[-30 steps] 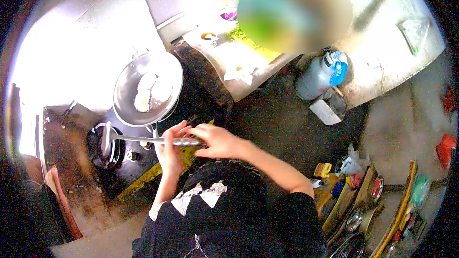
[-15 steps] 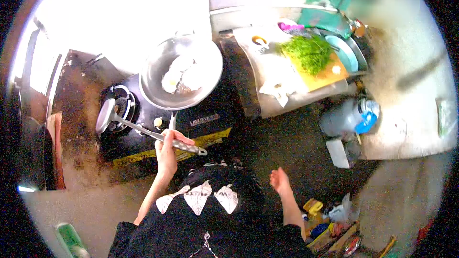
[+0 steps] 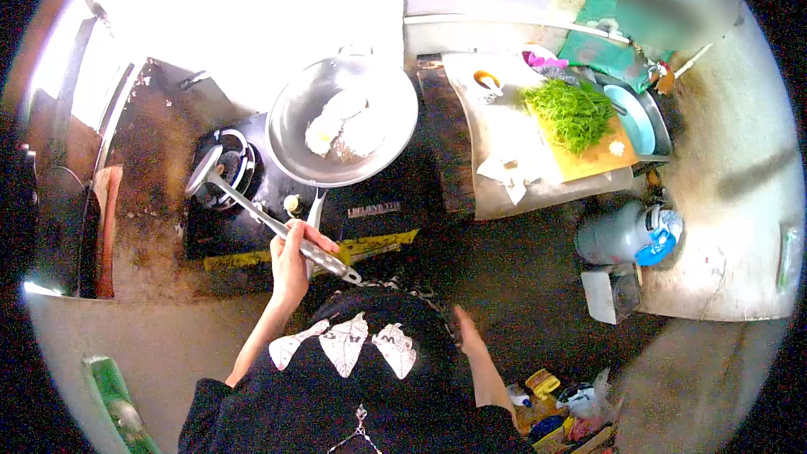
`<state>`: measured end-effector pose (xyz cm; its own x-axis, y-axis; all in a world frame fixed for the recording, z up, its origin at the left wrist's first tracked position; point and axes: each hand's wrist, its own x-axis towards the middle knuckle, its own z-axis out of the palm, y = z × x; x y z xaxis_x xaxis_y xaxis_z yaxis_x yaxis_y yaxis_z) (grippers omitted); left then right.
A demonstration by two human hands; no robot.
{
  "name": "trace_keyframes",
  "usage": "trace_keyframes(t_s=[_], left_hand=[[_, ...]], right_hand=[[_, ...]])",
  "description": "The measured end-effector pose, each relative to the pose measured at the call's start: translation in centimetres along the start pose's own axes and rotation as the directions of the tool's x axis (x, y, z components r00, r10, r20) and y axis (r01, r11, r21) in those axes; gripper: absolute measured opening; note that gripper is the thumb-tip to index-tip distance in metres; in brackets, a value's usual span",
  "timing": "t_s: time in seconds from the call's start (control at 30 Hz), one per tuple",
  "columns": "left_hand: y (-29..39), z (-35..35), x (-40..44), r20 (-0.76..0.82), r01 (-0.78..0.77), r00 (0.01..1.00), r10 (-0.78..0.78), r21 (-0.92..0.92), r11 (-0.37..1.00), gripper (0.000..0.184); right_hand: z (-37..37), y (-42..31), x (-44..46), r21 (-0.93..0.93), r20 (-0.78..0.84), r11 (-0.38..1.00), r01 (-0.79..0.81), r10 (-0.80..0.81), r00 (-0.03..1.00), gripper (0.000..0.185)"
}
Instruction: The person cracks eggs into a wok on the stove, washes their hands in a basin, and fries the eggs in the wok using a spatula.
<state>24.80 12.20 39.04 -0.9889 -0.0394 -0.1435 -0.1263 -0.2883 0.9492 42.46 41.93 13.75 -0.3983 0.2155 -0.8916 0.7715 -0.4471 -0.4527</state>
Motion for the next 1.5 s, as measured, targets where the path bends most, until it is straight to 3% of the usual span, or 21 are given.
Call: trace_keyframes(t_s=[0.1,0.2,0.23,0.27,0.33,0.37,0.43,0.47,0.5,0.57,0.63,0.67,0.8,0.9,1.03,1.13,1.23,1.3,1.37,1.43,1.5], left_hand=[[-0.6,-0.1,0.2,0.014,-0.029,0.999,0.029,0.008,1.0,0.028],[-0.1,0.5,0.4,0.026,-0.036,0.999,0.036,0.029,0.999,0.027],[-0.1,0.3,0.6,0.022,-0.042,0.999,0.041,0.026,0.999,0.027],[-0.2,0.2,0.8,0.034,-0.043,0.999,0.043,0.0,0.999,0.027],[-0.2,-0.1,1.4,0.06,-0.04,0.997,0.041,-0.018,0.999,0.027],[-0.2,-0.2,1.6,0.075,-0.032,0.997,0.031,0.019,0.999,0.027],[-0.5,0.2,1.9,0.114,-0.011,0.993,0.013,-0.01,1.0,0.027],[-0.1,0.9,1.8,0.148,0.017,0.989,-0.014,-0.016,1.0,0.028],[0.1,1.4,1.8,0.177,0.028,0.984,-0.031,0.02,0.999,0.029],[0.9,2.7,1.5,0.226,0.089,0.971,-0.082,-0.021,0.996,0.029],[2.0,3.7,1.1,0.252,0.067,0.965,-0.073,0.032,0.997,0.029],[2.1,4.0,1.2,0.279,0.069,0.958,-0.073,0.026,0.997,0.029],[2.8,4.2,1.7,0.362,0.012,0.932,-0.01,-0.002,1.0,0.031],[4.1,3.5,2.8,0.395,0.053,0.917,-0.057,0.021,0.998,0.043],[5.9,2.0,4.4,0.471,0.009,0.88,0.062,-0.148,0.989,0.06],[6.2,-2.1,4.4,0.436,-0.168,0.891,0.126,0.058,0.984,0.048],[1.9,-7.8,3.8,0.104,-0.207,0.978,0.182,0.326,0.922,0.029],[-2.0,-11.3,3.0,0.059,-0.054,0.998,0.037,0.323,0.945,0.029],[-4.1,-11.6,1.7,0.074,0.236,0.965,-0.253,0.191,0.953,0.032],[-6.1,-10.8,1.4,0.137,0.315,0.927,-0.349,0.22,0.923,0.041],[-5.7,-9.1,1.3,0.256,0.505,0.848,-0.464,-0.123,0.855,0.041]], right_hand=[[1.4,2.8,2.9,0.026,0.4,0.971,-0.236,0.206,0.893,0.048],[1.5,3.6,6.3,-0.261,0.343,0.962,-0.086,0.175,0.923,0.053],[1.4,2.9,7.0,-0.65,0.18,0.734,0.194,-0.099,0.979,0.052],[1.4,2.0,7.3,-0.947,-0.003,0.302,0.115,-0.363,0.932,0.051],[1.4,-0.6,7.6,-0.824,-0.115,0.37,0.43,-0.852,0.511,0.049],[4.0,-5.8,1.6,-0.591,-0.06,0.464,0.659,-0.841,0.538,0.05],[8.8,-12.7,-7.9,-0.405,0.18,0.272,0.873,-0.912,0.368,0.041],[10.8,-15.2,-10.4,-0.421,0.345,-0.075,0.904,-0.935,0.083,0.039],[12.4,-16.8,-12.7,-0.376,0.505,-0.408,0.832,-0.843,-0.185,0.037],[15.2,-19.2,-18.1,-0.277,0.764,-0.55,0.788,-0.624,-0.167,0.033],[17.2,-21.0,-21.8,-0.157,0.872,-0.371,0.915,-0.487,-0.047,0.019],[17.5,-21.9,-21.1,0.115,0.873,-0.745,0.657,-0.239,-0.424,0.017],[19.1,-23.2,-22.5,0.166,0.868,-0.96,0.224,0.035,-0.495,0.013],[20.5,-24.8,-24.7,0.148,0.87,-0.985,0.086,0.088,-0.485,0.012],[23.0,-27.3,-26.1,0.199,0.827,-0.961,0.191,0.06,-0.559,0.01],[24.8,-28.4,-26.7,0.114,0.83,-0.815,0.568,-0.236,-0.505,0.011],[26.1,-31.1,-25.7,-0.009,0.683,-0.46,0.888,-0.652,-0.331,0.012],[27.3,-33.3,-25.0,0.126,0.5,-0.132,0.983,-0.847,-0.178,0.015],[27.5,-35.7,-25.6,0.104,0.482,-0.056,0.993,-0.871,-0.1,0.015],[27.9,-37.9,-26.1,0.11,0.514,-0.087,0.99,-0.848,-0.132,0.019],[29.2,-39.3,-26.1,0.051,0.634,-0.013,0.999,-0.773,-0.042,0.023]])
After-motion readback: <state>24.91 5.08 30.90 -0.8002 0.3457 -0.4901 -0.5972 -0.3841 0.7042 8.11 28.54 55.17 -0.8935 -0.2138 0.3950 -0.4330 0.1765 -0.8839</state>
